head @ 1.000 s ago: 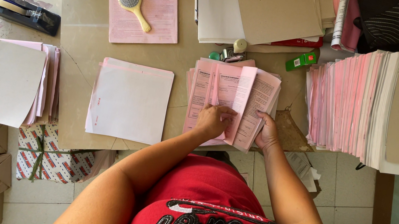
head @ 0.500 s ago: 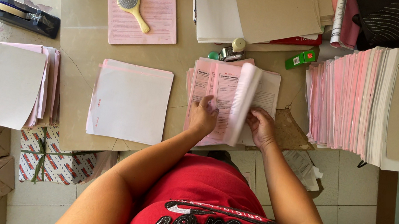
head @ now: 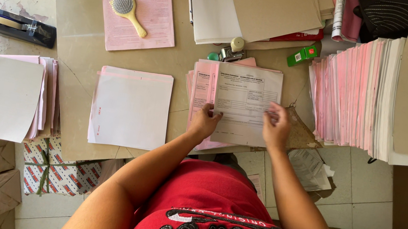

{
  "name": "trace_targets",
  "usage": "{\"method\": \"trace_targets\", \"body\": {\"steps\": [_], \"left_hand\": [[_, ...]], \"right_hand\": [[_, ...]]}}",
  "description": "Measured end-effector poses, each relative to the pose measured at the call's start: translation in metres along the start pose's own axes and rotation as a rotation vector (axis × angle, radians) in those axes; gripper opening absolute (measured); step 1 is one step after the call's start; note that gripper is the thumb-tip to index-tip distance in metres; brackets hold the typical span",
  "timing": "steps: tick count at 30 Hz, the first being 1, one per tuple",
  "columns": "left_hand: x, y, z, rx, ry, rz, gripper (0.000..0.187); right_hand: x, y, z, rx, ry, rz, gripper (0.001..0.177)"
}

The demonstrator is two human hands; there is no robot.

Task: The person sorts through stacks of pink and white documents on a desk, picking them up, flipping through them, and placing them into different piles.

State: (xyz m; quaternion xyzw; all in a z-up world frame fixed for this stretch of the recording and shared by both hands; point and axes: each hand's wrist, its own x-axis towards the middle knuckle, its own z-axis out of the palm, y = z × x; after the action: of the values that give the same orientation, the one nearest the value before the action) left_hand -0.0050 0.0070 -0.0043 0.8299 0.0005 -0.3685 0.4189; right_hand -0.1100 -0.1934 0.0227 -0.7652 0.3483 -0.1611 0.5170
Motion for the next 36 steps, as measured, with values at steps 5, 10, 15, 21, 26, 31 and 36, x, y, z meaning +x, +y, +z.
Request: {"method": "trace_targets", "body": {"steps": [5, 10, 15, 21, 26, 31, 36], "left_hand": [[-0.004, -0.012, -0.005, -0.049, -0.046, -0.025, 0.049], [-0.017, -0.107, 0.018, -0.192, -0.304, 0.017, 0.036], [-0.065, -0.113, -0.028, 0.024, -0.691, -0.025, 0.043], [-0.013, -0.238, 0.01, 0.462, -0.664, -0.155, 0.058], [0.024, -0.307, 0.06, 0.671, -0.759, -0.224, 0.086], [0.047, -0.382, 0.13, 0.525, -0.833, -0.193, 0.081], [0.028, -0.394, 0.197, 0.366, -0.942, -0.13, 0.077]], "right_hand": [[0.003, 0.062, -0.041, -0.019, 0.263, 0.181, 0.047], [-0.031, 0.063, -0.068, -0.021, 0.39, 0.268, 0.037], [-0.05, 0.102, -0.06, -0.246, 0.408, 0.163, 0.026], [0.013, 0.082, -0.049, -0.357, 0.252, -0.453, 0.034], [0.059, 0.089, -0.026, -0.414, 0.063, -0.55, 0.037], [0.058, 0.094, -0.001, -0.499, -0.028, -0.627, 0.049], [0.063, 0.149, -0.004, -0.51, 0.008, -0.575, 0.054]]}}
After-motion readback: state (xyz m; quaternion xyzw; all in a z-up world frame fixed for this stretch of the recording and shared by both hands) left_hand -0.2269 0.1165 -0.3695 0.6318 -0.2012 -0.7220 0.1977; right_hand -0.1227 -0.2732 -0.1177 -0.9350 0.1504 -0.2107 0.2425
